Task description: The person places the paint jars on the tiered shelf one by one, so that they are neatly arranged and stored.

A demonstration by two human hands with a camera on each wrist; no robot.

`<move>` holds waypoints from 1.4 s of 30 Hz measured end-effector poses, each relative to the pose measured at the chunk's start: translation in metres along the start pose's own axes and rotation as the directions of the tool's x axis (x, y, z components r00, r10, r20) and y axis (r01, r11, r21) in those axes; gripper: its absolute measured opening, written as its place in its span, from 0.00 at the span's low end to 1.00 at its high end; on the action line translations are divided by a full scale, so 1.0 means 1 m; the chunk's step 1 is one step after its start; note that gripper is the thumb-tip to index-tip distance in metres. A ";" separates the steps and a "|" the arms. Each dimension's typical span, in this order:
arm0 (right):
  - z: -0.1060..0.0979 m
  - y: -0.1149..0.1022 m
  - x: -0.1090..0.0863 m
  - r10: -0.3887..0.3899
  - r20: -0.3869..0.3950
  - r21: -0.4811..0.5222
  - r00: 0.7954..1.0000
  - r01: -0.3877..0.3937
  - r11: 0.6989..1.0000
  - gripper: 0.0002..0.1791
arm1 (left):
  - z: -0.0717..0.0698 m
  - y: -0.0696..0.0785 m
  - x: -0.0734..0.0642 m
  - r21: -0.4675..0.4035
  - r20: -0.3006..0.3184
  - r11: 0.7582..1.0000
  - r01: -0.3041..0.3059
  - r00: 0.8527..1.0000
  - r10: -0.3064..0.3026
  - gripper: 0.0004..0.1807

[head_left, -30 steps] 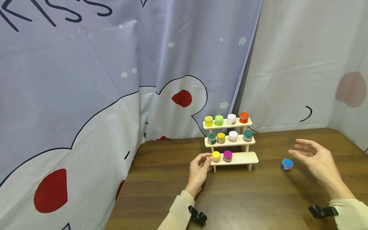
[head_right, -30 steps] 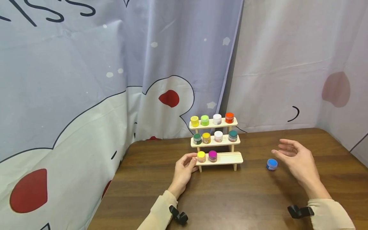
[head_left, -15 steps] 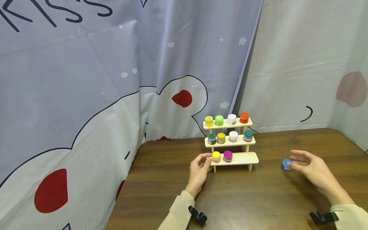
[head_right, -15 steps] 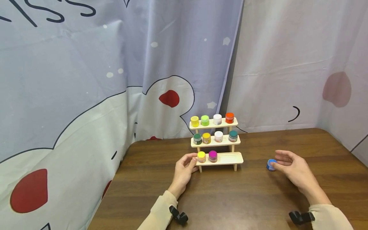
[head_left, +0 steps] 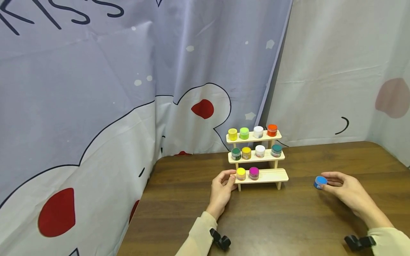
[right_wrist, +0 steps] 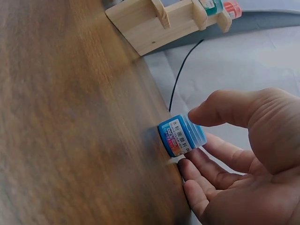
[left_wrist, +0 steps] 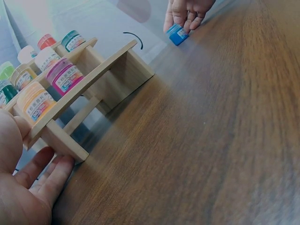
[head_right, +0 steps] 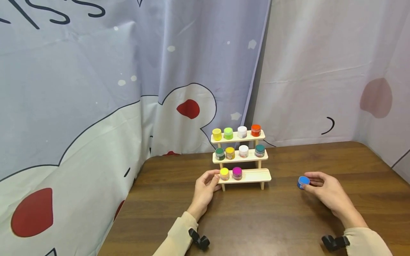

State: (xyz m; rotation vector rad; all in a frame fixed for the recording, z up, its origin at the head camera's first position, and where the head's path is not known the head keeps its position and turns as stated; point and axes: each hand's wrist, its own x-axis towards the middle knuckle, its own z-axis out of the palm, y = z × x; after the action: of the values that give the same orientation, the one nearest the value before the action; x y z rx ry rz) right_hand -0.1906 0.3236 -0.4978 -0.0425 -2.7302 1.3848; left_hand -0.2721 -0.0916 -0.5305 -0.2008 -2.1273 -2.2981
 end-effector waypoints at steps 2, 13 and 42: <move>0.001 0.000 0.000 0.011 0.010 0.004 1.000 -0.011 1.000 0.36 | 0.000 0.000 0.000 -0.001 0.000 1.000 -0.001 1.000 0.001 0.10; 0.004 0.003 -0.001 0.018 0.003 -0.001 1.000 -0.018 1.000 0.35 | -0.002 0.000 -0.002 -0.008 -0.001 1.000 0.007 1.000 -0.007 0.10; 0.004 0.004 -0.001 0.031 -0.021 -0.025 0.999 -0.032 0.999 0.34 | 0.000 0.000 0.000 -0.001 -0.003 1.000 -0.003 1.000 0.003 0.10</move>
State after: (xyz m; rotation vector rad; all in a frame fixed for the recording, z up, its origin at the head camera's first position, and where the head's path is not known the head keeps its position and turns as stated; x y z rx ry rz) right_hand -0.1897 0.3227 -0.5033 -0.1009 -2.7421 1.3495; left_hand -0.2720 -0.0912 -0.5308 -0.2007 -2.1232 -2.2968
